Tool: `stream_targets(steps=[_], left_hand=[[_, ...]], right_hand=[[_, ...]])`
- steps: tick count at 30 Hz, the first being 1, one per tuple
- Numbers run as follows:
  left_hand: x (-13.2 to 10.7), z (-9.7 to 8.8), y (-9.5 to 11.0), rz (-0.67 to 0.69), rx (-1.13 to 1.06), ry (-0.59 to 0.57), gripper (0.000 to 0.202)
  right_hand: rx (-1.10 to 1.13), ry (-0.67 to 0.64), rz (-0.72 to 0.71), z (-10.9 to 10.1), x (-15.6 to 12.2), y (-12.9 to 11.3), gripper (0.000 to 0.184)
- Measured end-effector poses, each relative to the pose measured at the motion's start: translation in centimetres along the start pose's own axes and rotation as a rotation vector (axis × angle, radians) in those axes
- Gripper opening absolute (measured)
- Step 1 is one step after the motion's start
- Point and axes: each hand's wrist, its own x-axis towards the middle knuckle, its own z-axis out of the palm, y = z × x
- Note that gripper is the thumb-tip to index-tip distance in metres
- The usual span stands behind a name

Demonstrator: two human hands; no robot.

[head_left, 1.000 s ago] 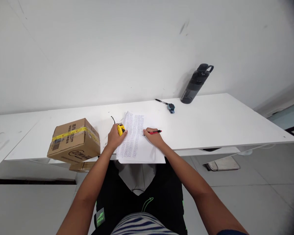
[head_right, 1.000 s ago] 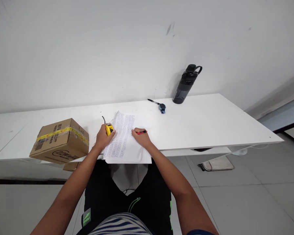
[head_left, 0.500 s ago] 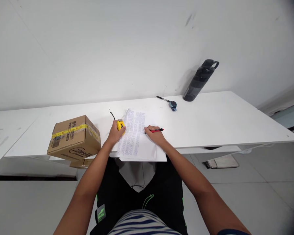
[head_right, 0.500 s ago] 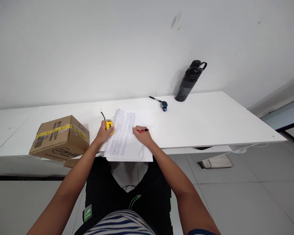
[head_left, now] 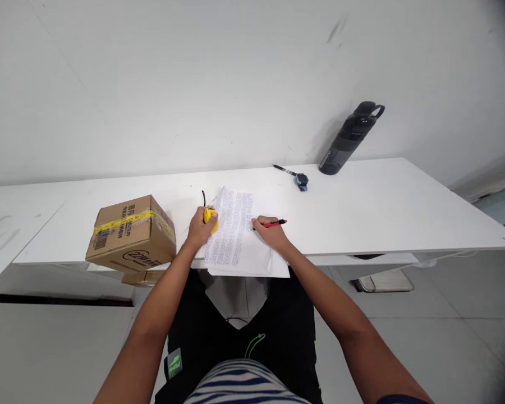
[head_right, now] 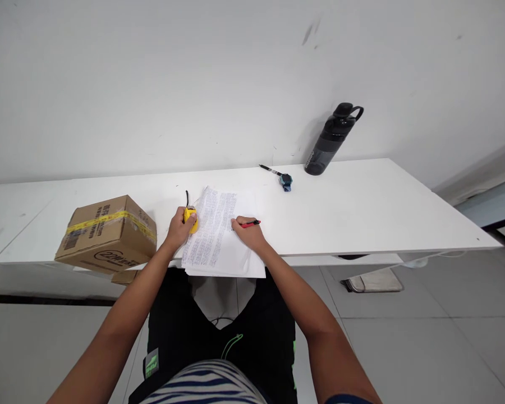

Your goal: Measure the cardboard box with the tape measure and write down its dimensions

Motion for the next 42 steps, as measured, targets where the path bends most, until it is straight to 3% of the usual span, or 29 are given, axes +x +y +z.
stream_targets(steps=[9,16,23,29,37,42], left_hand=[[0.4,0.1,-1.0,0.083,0.053,-0.091,0.050],[0.0,-0.1,-0.9,0.238,0.130,-0.042,0.059],[-0.7,-0.5,0.1,0.337,0.276,-0.094,0.046],[-1.1,-0.2,0.5,0.371,0.340,-0.058,0.050],[-1.0,0.2,-0.2,0.274,0.246,0.044,0.051],[-0.3,0.1,-0.8,0.101,0.127,0.109,0.043]], right_hand=[[-0.013,-0.015,-0.008,0.2,0.1,0.1,0.041],[-0.029,0.060,-0.006,0.3,0.3,0.2,0.039],[-0.016,0.055,0.011,0.4,0.1,0.2,0.039],[0.006,0.042,0.024,0.2,0.0,0.1,0.037],[0.039,0.064,0.034,-0.2,0.0,-0.4,0.036],[0.029,0.060,0.026,0.0,-0.2,-0.3,0.038]])
